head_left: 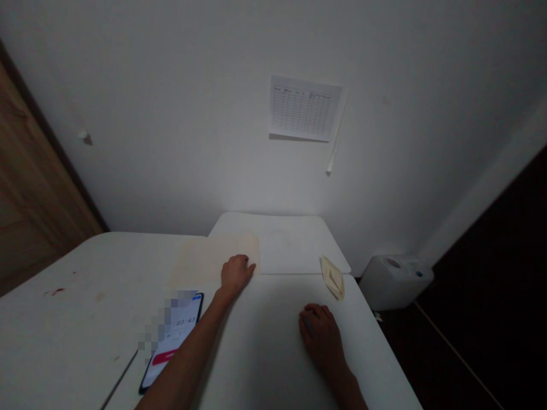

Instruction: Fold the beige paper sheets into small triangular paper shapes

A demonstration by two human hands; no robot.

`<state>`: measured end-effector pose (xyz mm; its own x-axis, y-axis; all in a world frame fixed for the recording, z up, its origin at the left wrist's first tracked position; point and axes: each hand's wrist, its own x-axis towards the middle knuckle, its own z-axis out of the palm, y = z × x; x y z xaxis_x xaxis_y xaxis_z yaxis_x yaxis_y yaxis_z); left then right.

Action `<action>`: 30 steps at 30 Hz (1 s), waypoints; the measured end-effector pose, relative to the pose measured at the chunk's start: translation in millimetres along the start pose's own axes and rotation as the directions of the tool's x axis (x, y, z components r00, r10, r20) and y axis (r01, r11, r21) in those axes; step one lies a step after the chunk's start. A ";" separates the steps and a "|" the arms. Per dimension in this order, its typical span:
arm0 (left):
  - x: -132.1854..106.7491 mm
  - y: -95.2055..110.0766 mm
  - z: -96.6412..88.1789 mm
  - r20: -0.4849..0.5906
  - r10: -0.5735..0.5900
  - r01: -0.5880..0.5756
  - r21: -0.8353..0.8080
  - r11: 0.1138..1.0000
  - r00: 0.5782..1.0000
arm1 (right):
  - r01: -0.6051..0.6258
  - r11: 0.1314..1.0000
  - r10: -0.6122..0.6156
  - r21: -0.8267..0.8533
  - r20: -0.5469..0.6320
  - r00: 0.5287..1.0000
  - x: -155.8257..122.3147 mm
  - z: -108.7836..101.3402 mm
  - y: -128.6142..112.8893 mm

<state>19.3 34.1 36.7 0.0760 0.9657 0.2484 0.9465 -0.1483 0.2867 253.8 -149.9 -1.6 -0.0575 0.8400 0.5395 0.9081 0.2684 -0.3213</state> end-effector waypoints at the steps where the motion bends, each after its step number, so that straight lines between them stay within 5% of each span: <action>1: -0.4 0.3 -1.0 0.002 0.008 -0.008 0.007 1.000 1.000 | -0.004 1.000 0.004 0.009 0.001 1.000 0.1 -0.1 -0.2; 18: -5.4 2.0 -10.6 -0.068 0.041 -0.040 0.015 0.999 0.997 | -0.023 1.000 0.023 -0.008 0.039 0.999 1.2 -1.4 -0.7; 30: -80.0 33.3 -13.1 -0.185 0.280 -0.286 -0.004 0.958 0.942 | -0.033 0.996 0.031 0.084 0.024 0.999 1.7 -0.5 4.4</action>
<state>40.6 -50.9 38.5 0.2787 0.8288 0.4852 0.8840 -0.4188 0.2077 258.0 -147.6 -1.8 -0.0389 0.8591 0.5103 0.8714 0.2791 -0.4035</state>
